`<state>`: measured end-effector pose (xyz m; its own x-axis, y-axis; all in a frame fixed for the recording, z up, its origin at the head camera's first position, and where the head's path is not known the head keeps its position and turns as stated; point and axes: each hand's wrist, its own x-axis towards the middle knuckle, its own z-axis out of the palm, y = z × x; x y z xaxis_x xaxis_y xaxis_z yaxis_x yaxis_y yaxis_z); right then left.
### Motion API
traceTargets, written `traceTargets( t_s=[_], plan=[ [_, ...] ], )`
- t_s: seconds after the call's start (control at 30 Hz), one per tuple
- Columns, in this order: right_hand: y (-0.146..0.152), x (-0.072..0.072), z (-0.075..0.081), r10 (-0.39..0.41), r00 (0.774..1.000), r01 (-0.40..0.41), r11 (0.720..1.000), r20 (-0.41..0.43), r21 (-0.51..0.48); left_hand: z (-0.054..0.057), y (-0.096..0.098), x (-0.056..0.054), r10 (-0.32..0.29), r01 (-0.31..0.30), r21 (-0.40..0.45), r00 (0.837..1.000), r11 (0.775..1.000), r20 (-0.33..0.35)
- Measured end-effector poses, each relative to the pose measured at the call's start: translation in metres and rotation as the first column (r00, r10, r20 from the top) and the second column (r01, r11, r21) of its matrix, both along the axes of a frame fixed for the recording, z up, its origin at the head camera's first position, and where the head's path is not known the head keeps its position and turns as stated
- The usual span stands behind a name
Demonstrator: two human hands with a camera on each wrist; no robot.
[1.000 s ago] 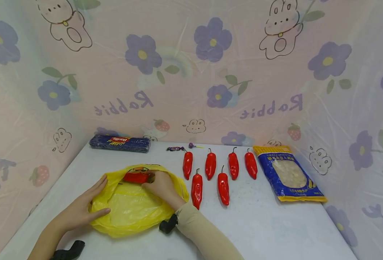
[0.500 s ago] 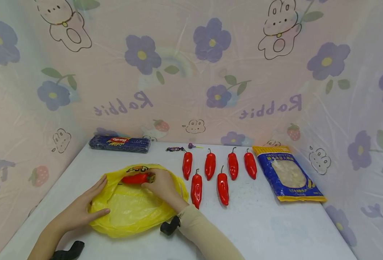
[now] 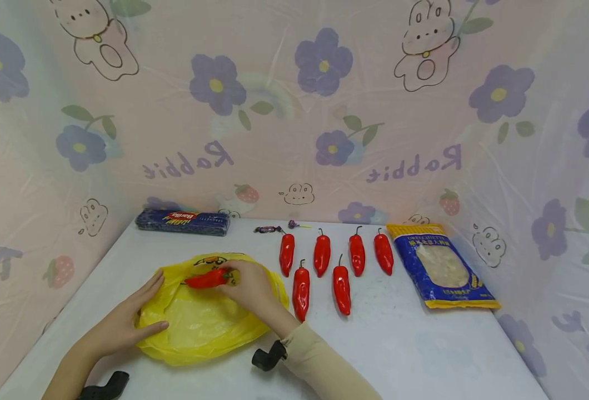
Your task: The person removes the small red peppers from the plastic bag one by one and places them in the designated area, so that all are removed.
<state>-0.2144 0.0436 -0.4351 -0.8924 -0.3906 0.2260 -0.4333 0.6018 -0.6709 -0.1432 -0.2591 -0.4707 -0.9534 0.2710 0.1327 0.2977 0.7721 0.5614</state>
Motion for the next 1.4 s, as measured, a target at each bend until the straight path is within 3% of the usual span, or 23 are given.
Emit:
traceTargets(
  t_s=[0.17, 0.37, 0.8, 1.13, 1.4],
  plan=[
    [0.006, 0.008, 0.014, 0.029, 1.000, -0.029, 0.998, 0.007, -0.058, 0.001, 0.000, 0.000, -0.001, 0.001, 0.005, 1.000, 1.000, 0.005],
    [0.014, 0.012, 0.026, 0.026, 0.999, -0.028, 0.998, -0.028, -0.060, 0.000, 0.000, 0.000, 0.003, -0.003, 0.006, 1.000, 1.000, 0.008],
    [0.036, 0.010, 0.032, 0.055, 0.980, -0.096, 0.973, -0.190, -0.210, 0.000, 0.001, 0.001, 0.008, -0.008, 0.008, 1.000, 1.000, 0.019],
    [0.051, 0.005, 0.036, 0.075, 0.985, -0.104, 0.976, -0.154, -0.189, -0.001, 0.000, 0.000, 0.004, -0.004, 0.013, 1.000, 1.000, 0.021],
    [0.067, 0.003, 0.037, 0.046, 0.980, -0.086, 0.976, -0.195, -0.198, -0.002, 0.000, 0.000, 0.005, -0.005, 0.008, 1.000, 1.000, 0.010]
  ],
)
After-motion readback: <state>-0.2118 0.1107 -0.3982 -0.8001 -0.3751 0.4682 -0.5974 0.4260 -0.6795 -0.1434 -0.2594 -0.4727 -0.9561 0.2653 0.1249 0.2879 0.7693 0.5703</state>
